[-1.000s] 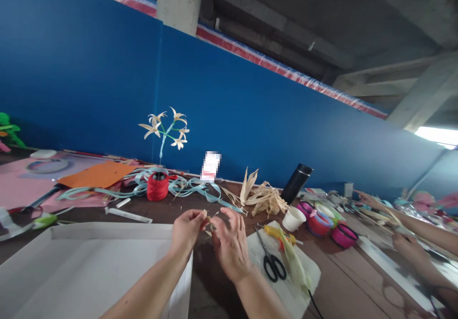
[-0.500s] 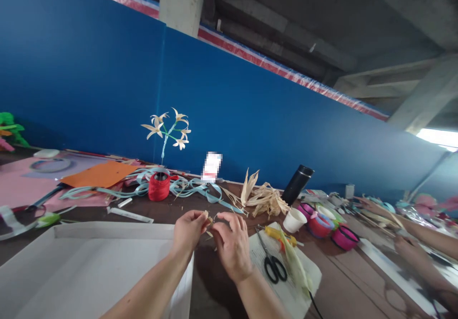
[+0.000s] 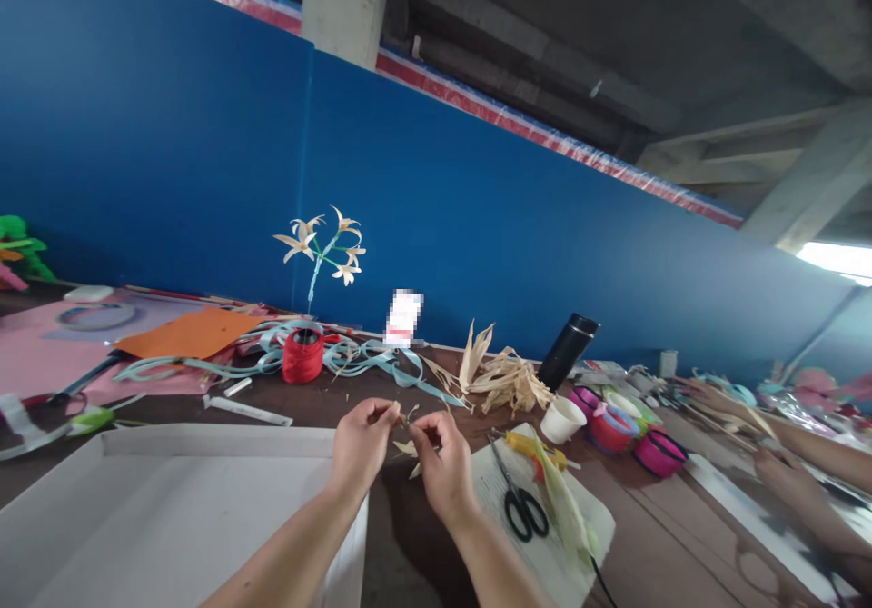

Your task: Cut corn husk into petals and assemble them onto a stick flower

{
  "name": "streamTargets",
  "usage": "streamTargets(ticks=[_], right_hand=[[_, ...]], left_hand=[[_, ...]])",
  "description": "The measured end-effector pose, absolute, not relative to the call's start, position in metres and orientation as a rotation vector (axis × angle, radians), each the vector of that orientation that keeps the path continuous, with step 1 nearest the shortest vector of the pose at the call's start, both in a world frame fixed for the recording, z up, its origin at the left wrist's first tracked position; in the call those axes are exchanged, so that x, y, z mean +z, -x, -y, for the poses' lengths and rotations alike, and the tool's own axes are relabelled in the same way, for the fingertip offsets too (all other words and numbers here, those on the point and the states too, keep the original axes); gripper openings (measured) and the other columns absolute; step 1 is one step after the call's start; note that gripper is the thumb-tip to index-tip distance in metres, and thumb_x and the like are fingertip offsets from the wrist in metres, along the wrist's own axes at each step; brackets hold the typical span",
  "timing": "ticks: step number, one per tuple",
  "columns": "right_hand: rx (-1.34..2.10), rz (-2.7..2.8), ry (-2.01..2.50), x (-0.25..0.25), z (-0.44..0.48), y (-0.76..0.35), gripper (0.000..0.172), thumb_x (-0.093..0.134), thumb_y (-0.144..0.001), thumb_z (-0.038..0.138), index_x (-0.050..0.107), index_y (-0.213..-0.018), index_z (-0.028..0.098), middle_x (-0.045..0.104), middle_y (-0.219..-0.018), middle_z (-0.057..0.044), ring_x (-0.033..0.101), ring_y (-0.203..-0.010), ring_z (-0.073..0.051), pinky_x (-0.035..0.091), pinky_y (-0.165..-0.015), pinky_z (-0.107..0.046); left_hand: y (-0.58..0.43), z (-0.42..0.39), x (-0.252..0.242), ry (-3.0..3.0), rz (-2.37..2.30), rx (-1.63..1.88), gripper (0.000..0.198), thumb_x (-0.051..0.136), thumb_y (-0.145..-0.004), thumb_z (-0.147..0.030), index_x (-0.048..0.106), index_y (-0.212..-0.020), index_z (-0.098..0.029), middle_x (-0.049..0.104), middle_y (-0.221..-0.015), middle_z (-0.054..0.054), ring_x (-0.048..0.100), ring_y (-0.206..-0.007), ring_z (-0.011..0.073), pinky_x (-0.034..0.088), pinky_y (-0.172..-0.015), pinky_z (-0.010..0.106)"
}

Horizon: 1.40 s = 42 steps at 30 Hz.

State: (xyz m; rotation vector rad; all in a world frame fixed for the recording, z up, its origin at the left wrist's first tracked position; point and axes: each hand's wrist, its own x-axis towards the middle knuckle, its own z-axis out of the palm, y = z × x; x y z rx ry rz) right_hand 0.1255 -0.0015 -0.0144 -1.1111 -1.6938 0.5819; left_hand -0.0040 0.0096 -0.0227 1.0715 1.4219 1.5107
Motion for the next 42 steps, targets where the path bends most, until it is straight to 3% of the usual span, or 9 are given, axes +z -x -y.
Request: streamTargets(ticks=[6,11,15,20,28,32,42], right_hand=[[0.932,1.491,1.111,-0.026,-0.012,-0.128,0.016,0.058,-0.077,0.034,0.055,-0.072,0.019,0.055,-0.063,0.002,0.048,-0.057,-0.012,0.037,-0.054,-0.023],[1.477,1.153,1.018,-0.03,-0.017,-0.126,0.017,0.062,-0.072,0.032,0.053,-0.069,0.017,0.051,-0.053,0.004,0.042,-0.045,-0.008,0.033,-0.043,-0.019],[1.745,0.928,0.931,-0.024,-0.015,-0.128,0.019,0.071,-0.064,0.025,0.055,-0.07,0.016,0.056,-0.06,0.003,0.045,-0.047,-0.006,0.035,-0.04,-0.016],[1.984,0.766,0.846,-0.021,-0.016,-0.136,0.021,0.074,-0.063,0.02,0.059,-0.077,0.014,0.057,-0.063,0.002,0.048,-0.047,-0.003,0.031,-0.038,-0.009],[1.966,0.8,0.872,-0.02,-0.015,-0.135,0.024,0.075,-0.063,0.023,0.059,-0.076,0.013,0.059,-0.065,0.0,0.047,-0.046,-0.002,0.024,-0.033,-0.008],[1.88,0.897,0.873,-0.021,-0.014,-0.132,0.022,0.073,-0.066,0.027,0.058,-0.071,0.011,0.059,-0.066,-0.001,0.045,-0.044,-0.002,0.028,-0.034,-0.009],[2.005,0.875,0.802,-0.016,-0.012,-0.139,0.017,0.069,-0.072,0.023,0.062,-0.083,0.011,0.063,-0.072,-0.004,0.053,-0.053,-0.004,0.041,-0.045,-0.012]], left_hand=[[0.003,-0.007,-0.016,-1.154,-1.421,1.499,0.025,0.057,-0.069,-0.043,0.065,-0.071,-0.02,0.066,-0.064,0.0,0.057,-0.059,0.0144,0.04,-0.053,0.022],[0.004,-0.006,-0.013,-1.209,-1.36,1.476,0.023,0.055,-0.071,-0.04,0.065,-0.07,-0.019,0.067,-0.067,0.0,0.058,-0.064,0.0143,0.041,-0.059,0.021],[0.003,-0.005,-0.011,-1.24,-1.287,1.467,0.022,0.055,-0.071,-0.038,0.064,-0.071,-0.018,0.067,-0.07,0.001,0.058,-0.067,0.0143,0.042,-0.064,0.022],[0.001,-0.004,-0.01,-1.214,-1.186,1.452,0.022,0.056,-0.071,-0.038,0.063,-0.074,-0.018,0.067,-0.071,0.001,0.057,-0.064,0.013,0.043,-0.062,0.022],[0.002,-0.007,-0.011,-1.161,-1.136,1.412,0.023,0.057,-0.07,-0.04,0.061,-0.074,-0.018,0.066,-0.068,0.001,0.059,-0.061,0.0136,0.045,-0.057,0.022],[0.002,-0.004,-0.006,-1.216,-1.19,1.42,0.02,0.056,-0.071,-0.037,0.061,-0.071,-0.018,0.066,-0.064,-0.001,0.058,-0.057,0.0122,0.045,-0.057,0.021],[0.003,-0.001,-0.004,-1.273,-1.267,1.429,0.018,0.055,-0.072,-0.035,0.062,-0.072,-0.019,0.068,-0.068,0.0,0.06,-0.063,0.0133,0.044,-0.059,0.021]])
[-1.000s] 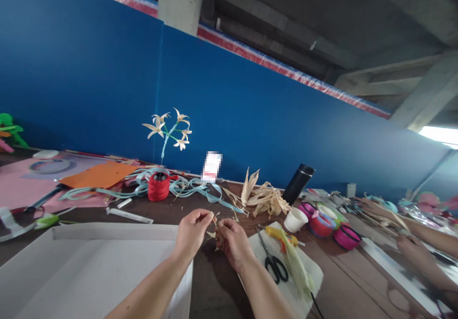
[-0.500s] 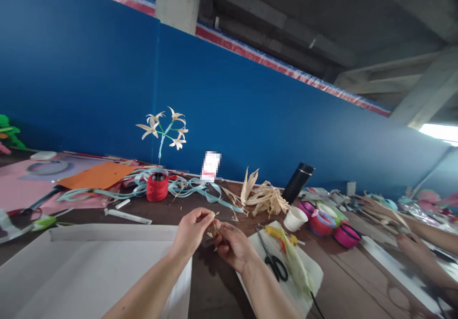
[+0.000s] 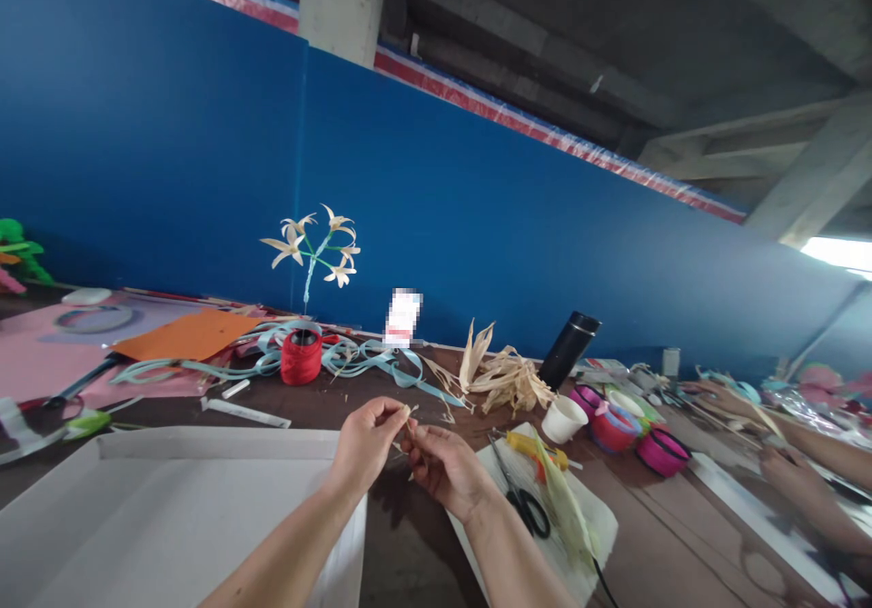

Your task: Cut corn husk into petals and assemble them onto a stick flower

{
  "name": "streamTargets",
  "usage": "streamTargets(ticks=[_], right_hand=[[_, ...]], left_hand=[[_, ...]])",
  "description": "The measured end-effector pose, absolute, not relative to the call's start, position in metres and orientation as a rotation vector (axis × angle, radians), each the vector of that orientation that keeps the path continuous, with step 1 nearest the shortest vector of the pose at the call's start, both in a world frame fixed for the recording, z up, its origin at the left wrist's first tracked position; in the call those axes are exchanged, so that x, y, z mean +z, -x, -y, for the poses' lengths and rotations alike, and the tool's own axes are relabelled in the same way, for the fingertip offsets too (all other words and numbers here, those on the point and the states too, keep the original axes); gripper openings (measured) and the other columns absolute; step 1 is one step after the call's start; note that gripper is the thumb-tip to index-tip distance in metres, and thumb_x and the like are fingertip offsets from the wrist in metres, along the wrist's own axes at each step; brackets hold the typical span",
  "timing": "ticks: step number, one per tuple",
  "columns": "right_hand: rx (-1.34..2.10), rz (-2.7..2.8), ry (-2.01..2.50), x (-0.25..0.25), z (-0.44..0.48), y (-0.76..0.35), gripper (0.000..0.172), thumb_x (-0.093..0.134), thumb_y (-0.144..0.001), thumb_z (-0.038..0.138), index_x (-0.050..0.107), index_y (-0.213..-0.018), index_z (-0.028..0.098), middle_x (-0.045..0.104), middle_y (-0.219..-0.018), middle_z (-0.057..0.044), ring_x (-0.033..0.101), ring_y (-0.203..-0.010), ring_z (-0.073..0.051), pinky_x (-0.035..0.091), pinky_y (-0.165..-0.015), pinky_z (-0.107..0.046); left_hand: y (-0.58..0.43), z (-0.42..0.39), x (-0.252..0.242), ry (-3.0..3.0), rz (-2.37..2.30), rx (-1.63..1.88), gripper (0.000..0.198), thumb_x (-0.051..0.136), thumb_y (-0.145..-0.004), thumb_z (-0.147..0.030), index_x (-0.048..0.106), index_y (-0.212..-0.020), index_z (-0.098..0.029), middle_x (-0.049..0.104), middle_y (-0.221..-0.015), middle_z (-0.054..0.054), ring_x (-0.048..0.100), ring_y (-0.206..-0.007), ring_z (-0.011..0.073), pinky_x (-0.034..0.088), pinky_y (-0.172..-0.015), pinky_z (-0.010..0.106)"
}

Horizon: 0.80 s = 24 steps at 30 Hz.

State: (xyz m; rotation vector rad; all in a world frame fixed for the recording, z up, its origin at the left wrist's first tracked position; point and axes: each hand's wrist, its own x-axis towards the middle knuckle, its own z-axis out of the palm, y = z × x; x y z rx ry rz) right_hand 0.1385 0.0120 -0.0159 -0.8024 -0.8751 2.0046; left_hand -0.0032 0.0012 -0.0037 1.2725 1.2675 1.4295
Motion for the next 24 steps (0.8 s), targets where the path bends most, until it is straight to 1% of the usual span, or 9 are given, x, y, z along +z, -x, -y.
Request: streamTargets(ticks=[7,11,16,18,21,24], right_hand=[[1.907,0.928,0.862,-0.0182,-0.0123,-0.135,0.017,0.071,-0.069,0.023,0.061,-0.075,0.011,0.061,-0.063,-0.002,0.05,-0.046,-0.004,0.039,-0.04,-0.012],[1.898,0.889,0.84,-0.0159,-0.0125,-0.136,0.019,0.072,-0.069,0.024,0.061,-0.076,0.011,0.06,-0.064,-0.001,0.049,-0.046,-0.003,0.04,-0.041,-0.012],[1.875,0.862,0.802,-0.0149,-0.0138,-0.1378,0.019,0.073,-0.068,0.025,0.061,-0.073,0.011,0.059,-0.063,0.0,0.049,-0.047,-0.003,0.04,-0.041,-0.012],[1.854,0.853,0.786,-0.0148,-0.0145,-0.1384,0.019,0.073,-0.068,0.026,0.061,-0.071,0.011,0.058,-0.062,0.0,0.048,-0.046,-0.003,0.04,-0.043,-0.012],[1.804,0.838,0.76,-0.0138,-0.0153,-0.1395,0.02,0.073,-0.067,0.027,0.06,-0.07,0.012,0.058,-0.062,0.001,0.047,-0.046,-0.003,0.04,-0.044,-0.012],[1.757,0.826,0.774,-0.0123,-0.0156,-0.1407,0.021,0.074,-0.065,0.027,0.06,-0.068,0.013,0.058,-0.062,0.001,0.047,-0.046,-0.003,0.04,-0.044,-0.012]], left_hand=[[0.001,-0.0032,-0.0053,-1.264,-1.203,1.413,0.018,0.055,-0.073,-0.034,0.062,-0.073,-0.018,0.068,-0.069,0.001,0.061,-0.065,0.0136,0.045,-0.061,0.021],[-0.0013,-0.0049,-0.0078,-1.236,-1.118,1.382,0.022,0.06,-0.07,-0.033,0.06,-0.084,-0.017,0.069,-0.076,0.002,0.062,-0.067,0.014,0.047,-0.062,0.023],[-0.0033,-0.0053,-0.0088,-1.167,-0.967,1.371,0.034,0.062,-0.067,-0.031,0.056,-0.096,-0.015,0.068,-0.089,0.007,0.063,-0.08,0.0164,0.048,-0.071,0.026],[-0.0029,-0.0046,-0.008,-1.174,-0.983,1.352,0.038,0.062,-0.068,-0.034,0.056,-0.1,-0.014,0.068,-0.091,0.007,0.063,-0.08,0.0162,0.048,-0.073,0.027],[-0.0016,-0.0034,-0.0075,-1.227,-1.069,1.252,0.038,0.058,-0.07,-0.041,0.06,-0.097,-0.015,0.068,-0.086,0.006,0.062,-0.078,0.0169,0.048,-0.066,0.026],[-0.0004,-0.0034,-0.0094,-1.275,-1.128,1.164,0.035,0.055,-0.07,-0.046,0.064,-0.084,-0.016,0.067,-0.078,0.004,0.06,-0.072,0.0169,0.046,-0.058,0.023]])
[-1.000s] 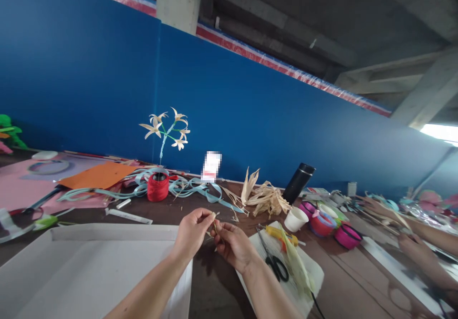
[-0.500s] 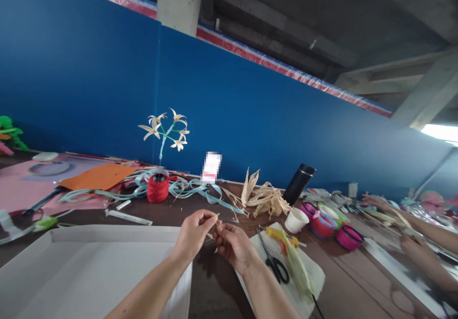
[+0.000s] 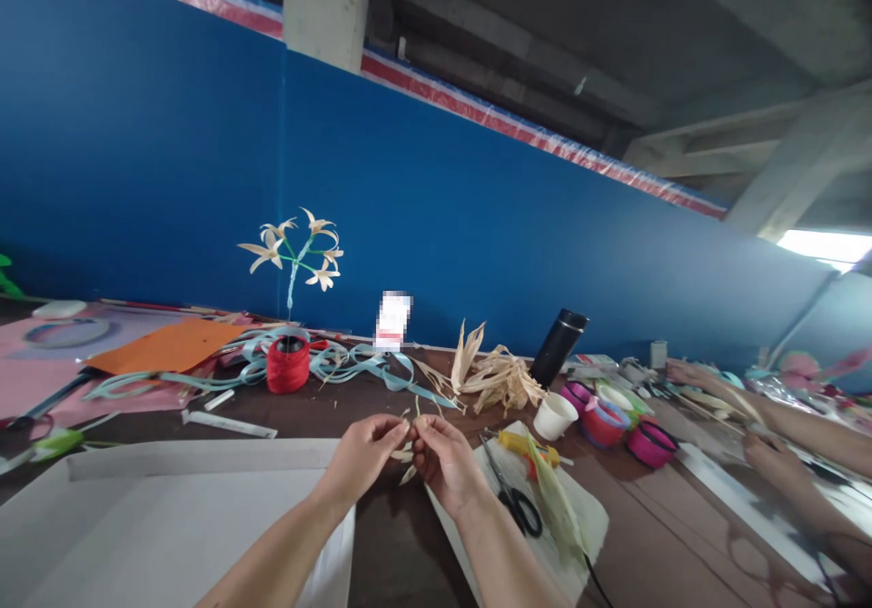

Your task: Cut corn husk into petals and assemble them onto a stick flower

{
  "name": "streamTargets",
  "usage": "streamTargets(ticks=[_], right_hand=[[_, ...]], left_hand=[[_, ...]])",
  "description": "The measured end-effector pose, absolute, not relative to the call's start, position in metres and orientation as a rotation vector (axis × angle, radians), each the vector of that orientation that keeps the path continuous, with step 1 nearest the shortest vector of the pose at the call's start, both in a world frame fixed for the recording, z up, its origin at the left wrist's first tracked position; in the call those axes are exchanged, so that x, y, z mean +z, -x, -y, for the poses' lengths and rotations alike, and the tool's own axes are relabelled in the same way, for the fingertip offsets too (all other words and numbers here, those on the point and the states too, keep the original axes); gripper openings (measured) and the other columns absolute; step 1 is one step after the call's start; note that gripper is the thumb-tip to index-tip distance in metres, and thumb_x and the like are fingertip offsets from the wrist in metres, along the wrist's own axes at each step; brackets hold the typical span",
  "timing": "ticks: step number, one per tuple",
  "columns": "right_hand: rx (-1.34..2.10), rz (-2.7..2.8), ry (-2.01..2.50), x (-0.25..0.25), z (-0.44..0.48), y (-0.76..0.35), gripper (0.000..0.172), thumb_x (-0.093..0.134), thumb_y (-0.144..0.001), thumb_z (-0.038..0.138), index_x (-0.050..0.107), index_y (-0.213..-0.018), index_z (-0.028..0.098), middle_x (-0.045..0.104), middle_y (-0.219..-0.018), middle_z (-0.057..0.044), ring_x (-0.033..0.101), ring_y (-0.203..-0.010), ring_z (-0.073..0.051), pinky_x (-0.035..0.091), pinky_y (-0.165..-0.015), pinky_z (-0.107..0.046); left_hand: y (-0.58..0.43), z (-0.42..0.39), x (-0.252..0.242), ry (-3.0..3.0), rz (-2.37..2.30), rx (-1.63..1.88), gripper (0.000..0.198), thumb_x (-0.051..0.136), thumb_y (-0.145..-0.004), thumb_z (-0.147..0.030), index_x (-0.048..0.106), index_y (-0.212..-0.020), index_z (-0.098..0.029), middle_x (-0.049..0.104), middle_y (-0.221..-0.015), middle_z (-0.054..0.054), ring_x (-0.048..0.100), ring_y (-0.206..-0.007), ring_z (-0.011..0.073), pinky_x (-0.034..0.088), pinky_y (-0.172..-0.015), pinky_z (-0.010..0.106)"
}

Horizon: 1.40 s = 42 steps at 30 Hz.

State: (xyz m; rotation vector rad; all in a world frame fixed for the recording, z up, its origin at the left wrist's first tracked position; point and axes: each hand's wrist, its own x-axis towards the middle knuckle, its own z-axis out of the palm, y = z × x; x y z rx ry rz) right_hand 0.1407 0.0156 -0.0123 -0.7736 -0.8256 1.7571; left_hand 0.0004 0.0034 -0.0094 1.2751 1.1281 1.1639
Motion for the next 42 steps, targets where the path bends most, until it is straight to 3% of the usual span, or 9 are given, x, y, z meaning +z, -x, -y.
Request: streamTargets(ticks=[6,12,17,22,34,42], right_hand=[[1.72,0.904,0.8,-0.009,-0.013,-0.139,0.021,0.073,-0.066,0.029,0.059,-0.068,0.013,0.059,-0.065,0.0,0.045,-0.047,-0.003,0.038,-0.042,-0.012],[1.666,0.907,0.835,-0.009,-0.013,-0.138,0.023,0.074,-0.063,0.031,0.058,-0.069,0.014,0.06,-0.065,0.001,0.045,-0.047,-0.003,0.037,-0.042,-0.012],[1.603,0.93,0.866,-0.013,-0.015,-0.139,0.024,0.074,-0.063,0.032,0.059,-0.071,0.015,0.06,-0.064,0.001,0.045,-0.047,-0.004,0.037,-0.042,-0.014],[1.477,1.053,0.929,-0.016,-0.017,-0.138,0.024,0.072,-0.065,0.034,0.061,-0.074,0.014,0.059,-0.062,0.001,0.048,-0.048,-0.006,0.039,-0.045,-0.017],[1.114,1.378,0.977,-0.013,-0.011,-0.134,0.02,0.063,-0.073,0.035,0.063,-0.083,0.017,0.062,-0.065,-0.001,0.054,-0.053,-0.012,0.045,-0.049,-0.022],[0.722,1.647,1.126,-0.019,-0.004,-0.133,0.014,0.056,-0.078,0.03,0.067,-0.082,0.023,0.064,-0.071,-0.001,0.056,-0.063,-0.016,0.042,-0.057,-0.024]], left_hand=[[0.002,-0.006,-0.014,-1.268,-1.18,1.149,0.029,0.056,-0.068,-0.044,0.063,-0.07,-0.016,0.057,-0.057,-0.003,0.049,-0.051,0.0104,0.037,-0.048,0.02],[0.0,-0.002,-0.006,-1.432,-1.324,1.191,0.028,0.054,-0.07,-0.044,0.062,-0.066,-0.017,0.051,-0.048,-0.005,0.043,-0.046,0.0096,0.03,-0.045,0.02],[-0.001,0.0,-0.003,-1.528,-1.361,1.233,0.027,0.05,-0.073,-0.041,0.062,-0.066,-0.018,0.055,-0.052,-0.003,0.049,-0.051,0.012,0.035,-0.051,0.021],[-0.002,0.005,-0.001,-1.737,-1.392,1.378,0.02,0.047,-0.077,-0.033,0.062,-0.071,-0.021,0.062,-0.072,0.001,0.056,-0.069,0.0148,0.04,-0.064,0.023],[-0.002,0.011,0.0,-2.087,-1.528,1.462,0.016,0.044,-0.081,-0.02,0.059,-0.075,-0.022,0.058,-0.075,0.002,0.054,-0.074,0.0144,0.04,-0.067,0.024],[-0.002,0.013,-0.003,-2.236,-1.636,1.413,0.018,0.044,-0.083,-0.028,0.057,-0.072,-0.021,0.054,-0.072,0.002,0.052,-0.072,0.016,0.039,-0.065,0.025]])
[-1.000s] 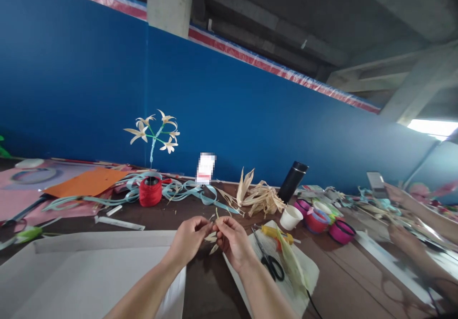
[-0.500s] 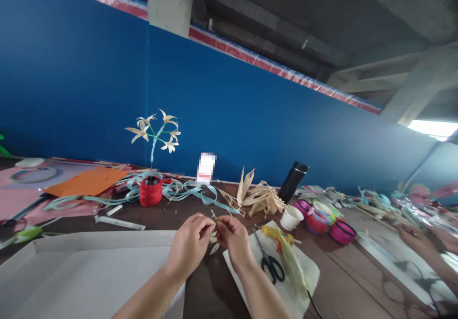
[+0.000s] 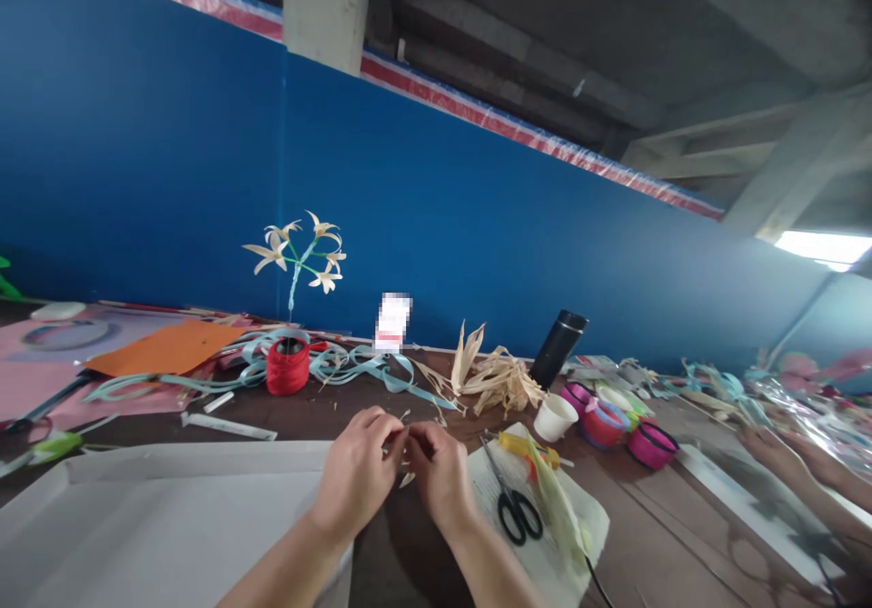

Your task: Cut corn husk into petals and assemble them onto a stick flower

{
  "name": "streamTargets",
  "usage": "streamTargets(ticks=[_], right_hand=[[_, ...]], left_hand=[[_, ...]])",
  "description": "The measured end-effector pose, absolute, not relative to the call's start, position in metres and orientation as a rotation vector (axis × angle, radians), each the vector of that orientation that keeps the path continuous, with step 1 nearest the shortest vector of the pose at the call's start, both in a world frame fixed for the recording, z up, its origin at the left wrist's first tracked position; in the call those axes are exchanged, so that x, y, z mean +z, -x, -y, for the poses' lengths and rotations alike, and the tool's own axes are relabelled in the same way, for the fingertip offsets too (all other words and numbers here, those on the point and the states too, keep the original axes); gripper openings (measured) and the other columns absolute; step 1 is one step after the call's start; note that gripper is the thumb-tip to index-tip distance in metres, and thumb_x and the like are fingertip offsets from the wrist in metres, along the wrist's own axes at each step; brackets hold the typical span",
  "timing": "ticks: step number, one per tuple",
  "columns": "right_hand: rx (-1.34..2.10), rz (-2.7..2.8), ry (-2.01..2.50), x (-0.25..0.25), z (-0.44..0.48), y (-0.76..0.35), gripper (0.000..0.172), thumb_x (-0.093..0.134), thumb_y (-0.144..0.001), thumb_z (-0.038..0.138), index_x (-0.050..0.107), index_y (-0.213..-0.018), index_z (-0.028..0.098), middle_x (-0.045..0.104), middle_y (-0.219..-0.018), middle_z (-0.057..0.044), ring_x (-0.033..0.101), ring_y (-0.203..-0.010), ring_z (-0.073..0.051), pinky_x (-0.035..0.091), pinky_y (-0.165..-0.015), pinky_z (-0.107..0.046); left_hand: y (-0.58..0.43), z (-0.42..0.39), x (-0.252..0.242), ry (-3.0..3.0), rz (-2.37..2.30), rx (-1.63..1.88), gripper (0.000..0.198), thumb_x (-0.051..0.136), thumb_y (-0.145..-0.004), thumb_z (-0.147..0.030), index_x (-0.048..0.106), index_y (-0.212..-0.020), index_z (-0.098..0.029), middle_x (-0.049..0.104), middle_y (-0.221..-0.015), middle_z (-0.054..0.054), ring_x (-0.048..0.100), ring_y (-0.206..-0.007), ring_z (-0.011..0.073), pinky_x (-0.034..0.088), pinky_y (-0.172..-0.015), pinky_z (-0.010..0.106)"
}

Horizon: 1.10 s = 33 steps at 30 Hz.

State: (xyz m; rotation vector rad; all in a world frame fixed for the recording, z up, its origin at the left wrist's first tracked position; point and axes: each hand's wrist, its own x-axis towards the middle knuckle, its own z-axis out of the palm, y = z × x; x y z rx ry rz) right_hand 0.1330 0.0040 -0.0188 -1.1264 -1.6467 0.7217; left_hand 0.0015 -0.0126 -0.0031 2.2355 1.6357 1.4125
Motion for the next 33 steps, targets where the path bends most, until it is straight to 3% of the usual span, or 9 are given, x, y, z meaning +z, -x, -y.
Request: streamTargets(ticks=[7,11,16,20,28,33], right_hand=[[0.342,2.015,1.203,-0.011,0.001,-0.137,0.019,0.049,-0.082,0.019,0.066,-0.088,0.027,0.062,-0.082,-0.004,0.055,-0.077,-0.019,0.037,-0.067,-0.026],[0.186,2.178,1.182,-0.003,0.002,-0.142,0.017,0.05,-0.082,0.017,0.064,-0.076,0.024,0.059,-0.081,-0.003,0.051,-0.08,-0.018,0.035,-0.067,-0.026],[0.466,2.15,0.988,0.004,0.0,-0.146,0.01,0.057,-0.078,0.016,0.063,-0.074,0.023,0.056,-0.073,0.0,0.051,-0.075,-0.015,0.036,-0.067,-0.024],[0.723,1.923,0.962,0.005,0.0,-0.143,0.008,0.056,-0.079,0.021,0.063,-0.075,0.02,0.055,-0.071,0.0,0.052,-0.067,-0.013,0.039,-0.062,-0.022],[0.826,1.645,1.012,-0.004,-0.005,-0.138,0.015,0.054,-0.079,0.025,0.062,-0.089,0.016,0.063,-0.077,-0.003,0.056,-0.068,-0.015,0.044,-0.063,-0.024],[0.733,1.645,1.059,-0.005,-0.007,-0.139,0.016,0.054,-0.079,0.025,0.066,-0.086,0.016,0.065,-0.082,-0.005,0.059,-0.075,-0.018,0.045,-0.068,-0.026]], left_hand=[[0.007,0.009,-0.001,-2.33,-1.705,1.28,0.02,0.044,-0.081,-0.021,0.06,-0.069,-0.021,0.055,-0.073,0.003,0.051,-0.075,0.017,0.036,-0.067,0.027],[0.019,-0.002,-0.004,-2.027,-1.608,1.094,0.015,0.053,-0.071,-0.024,0.061,-0.059,-0.02,0.056,-0.065,0.0,0.051,-0.064,0.014,0.032,-0.057,0.023],[0.038,-0.01,-0.002,-1.562,-1.245,0.813,0.02,0.059,-0.064,-0.037,0.062,-0.059,-0.018,0.045,-0.049,-0.005,0.037,-0.046,0.0089,0.023,-0.046,0.021],[0.037,-0.008,0.002,-1.282,-1.063,0.873,0.023,0.064,-0.059,-0.039,0.061,-0.064,-0.016,0.043,-0.049,-0.006,0.031,-0.044,0.0063,0.02,-0.044,0.019],[0.015,-0.005,0.002,-1.399,-1.139,0.994,0.029,0.06,-0.064,-0.044,0.059,-0.065,-0.015,0.048,-0.054,-0.005,0.038,-0.048,0.0081,0.027,-0.046,0.02],[0.007,0.002,0.005,-1.749,-1.281,1.177,0.02,0.053,-0.073,-0.033,0.06,-0.062,-0.018,0.055,-0.065,-0.001,0.051,-0.064,0.0125,0.036,-0.06,0.022]])
